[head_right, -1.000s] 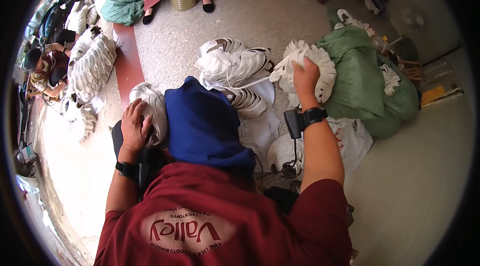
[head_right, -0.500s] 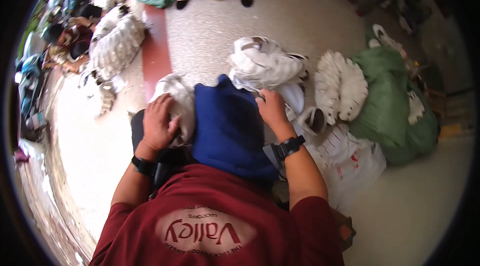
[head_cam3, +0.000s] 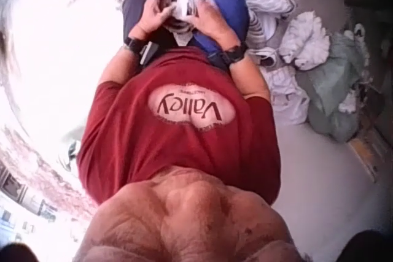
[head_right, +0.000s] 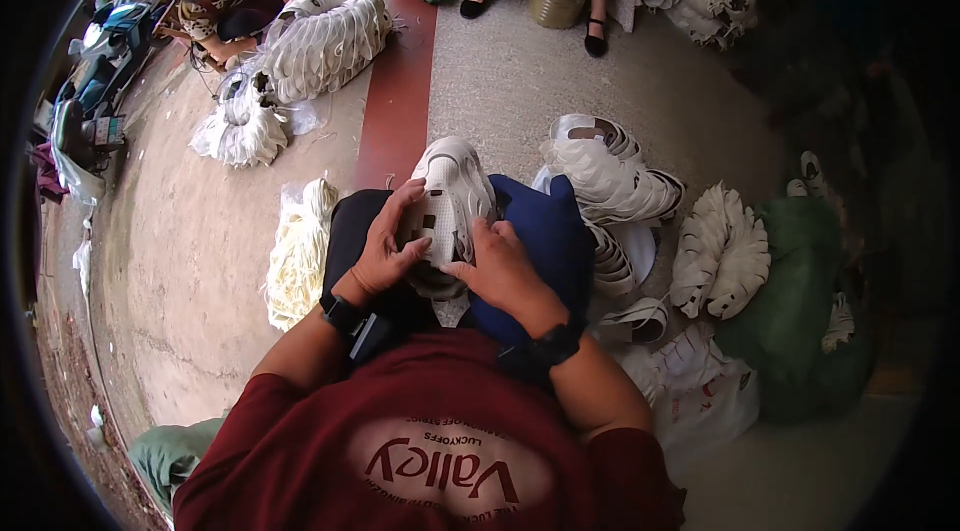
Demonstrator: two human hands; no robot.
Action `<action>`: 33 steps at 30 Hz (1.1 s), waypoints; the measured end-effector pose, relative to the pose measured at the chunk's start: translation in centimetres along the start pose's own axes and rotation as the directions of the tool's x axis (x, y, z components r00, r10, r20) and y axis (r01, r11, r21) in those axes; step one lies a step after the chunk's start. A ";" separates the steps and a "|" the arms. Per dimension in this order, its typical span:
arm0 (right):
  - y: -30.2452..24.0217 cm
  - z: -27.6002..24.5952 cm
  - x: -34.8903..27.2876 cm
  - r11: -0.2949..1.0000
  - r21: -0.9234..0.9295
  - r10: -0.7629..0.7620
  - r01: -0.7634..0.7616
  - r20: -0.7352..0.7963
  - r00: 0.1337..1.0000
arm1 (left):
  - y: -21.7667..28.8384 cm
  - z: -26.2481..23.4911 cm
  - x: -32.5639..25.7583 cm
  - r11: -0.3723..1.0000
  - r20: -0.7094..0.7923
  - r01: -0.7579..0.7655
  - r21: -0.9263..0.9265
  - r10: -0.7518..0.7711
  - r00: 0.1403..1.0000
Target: The recorder is lacing white athletic shoes while sitting on the floor with multiple shoe components and bags around them.
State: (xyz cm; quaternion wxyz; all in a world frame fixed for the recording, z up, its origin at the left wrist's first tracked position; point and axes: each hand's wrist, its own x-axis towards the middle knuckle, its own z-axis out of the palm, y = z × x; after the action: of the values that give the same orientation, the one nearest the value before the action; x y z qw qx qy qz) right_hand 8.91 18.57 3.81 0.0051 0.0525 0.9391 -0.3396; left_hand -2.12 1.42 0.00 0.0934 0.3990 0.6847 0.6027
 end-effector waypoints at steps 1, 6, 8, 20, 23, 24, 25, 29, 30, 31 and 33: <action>-0.7 0.0 0.2 0.996 -0.051 0.073 -0.069 0.070 0.995 | -0.5 0.2 -0.2 1.000 -0.016 0.006 0.001 -0.006 1.000; -0.2 0.0 2.0 0.983 -0.180 0.045 -0.026 0.105 0.993 | -1.4 2.6 -0.2 0.859 -0.110 0.068 0.507 -0.014 0.994; 0.1 0.5 1.2 0.979 -0.204 0.046 -0.021 0.121 0.992 | -0.5 2.8 -0.6 0.851 -0.096 0.017 0.525 0.039 0.995; 0.1 2.2 -0.6 0.969 -0.244 0.033 -0.037 -0.022 0.999 | -0.4 3.3 -1.4 0.841 -0.070 -0.010 0.541 0.057 0.996; -1.2 0.5 -1.0 0.852 -0.502 -0.251 0.151 -0.138 0.958 | 0.9 1.3 -1.8 0.879 -0.063 0.035 0.476 -0.006 0.998; -0.9 0.2 -1.2 0.852 -0.507 -0.211 0.128 -0.109 0.971 | 1.0 0.5 -2.3 0.914 -0.085 0.044 0.404 -0.011 0.996; -0.6 0.0 -1.3 0.852 -0.505 -0.218 0.136 -0.106 0.970 | 1.0 -0.3 -2.8 0.943 -0.107 0.052 0.330 -0.017 0.994; 0.8 -1.6 -1.5 0.995 -0.029 -0.097 0.095 -0.106 0.990 | 0.5 -3.8 -5.5 0.960 -0.269 0.274 0.060 -0.249 0.930; -0.5 -3.0 -1.5 0.976 0.106 -0.182 0.189 -0.073 0.981 | 0.6 -4.8 -6.0 0.940 -0.289 0.340 -0.030 -0.334 0.897; -2.6 -4.7 -1.6 0.932 0.244 -0.266 0.269 -0.047 0.963 | 0.7 -5.7 -6.7 0.928 -0.326 0.342 -0.147 -0.372 0.869; -7.7 -8.1 -1.6 0.745 0.435 -0.548 0.506 -0.035 0.836 | 1.9 -7.2 -7.9 0.895 -0.330 0.260 -0.363 -0.384 0.862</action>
State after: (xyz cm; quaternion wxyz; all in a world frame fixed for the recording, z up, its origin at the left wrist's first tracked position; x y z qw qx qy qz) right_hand 9.92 17.67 14.99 -0.0580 -0.2313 0.8163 -0.5262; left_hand -0.44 -9.31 0.72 0.1151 0.1286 0.6451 0.7444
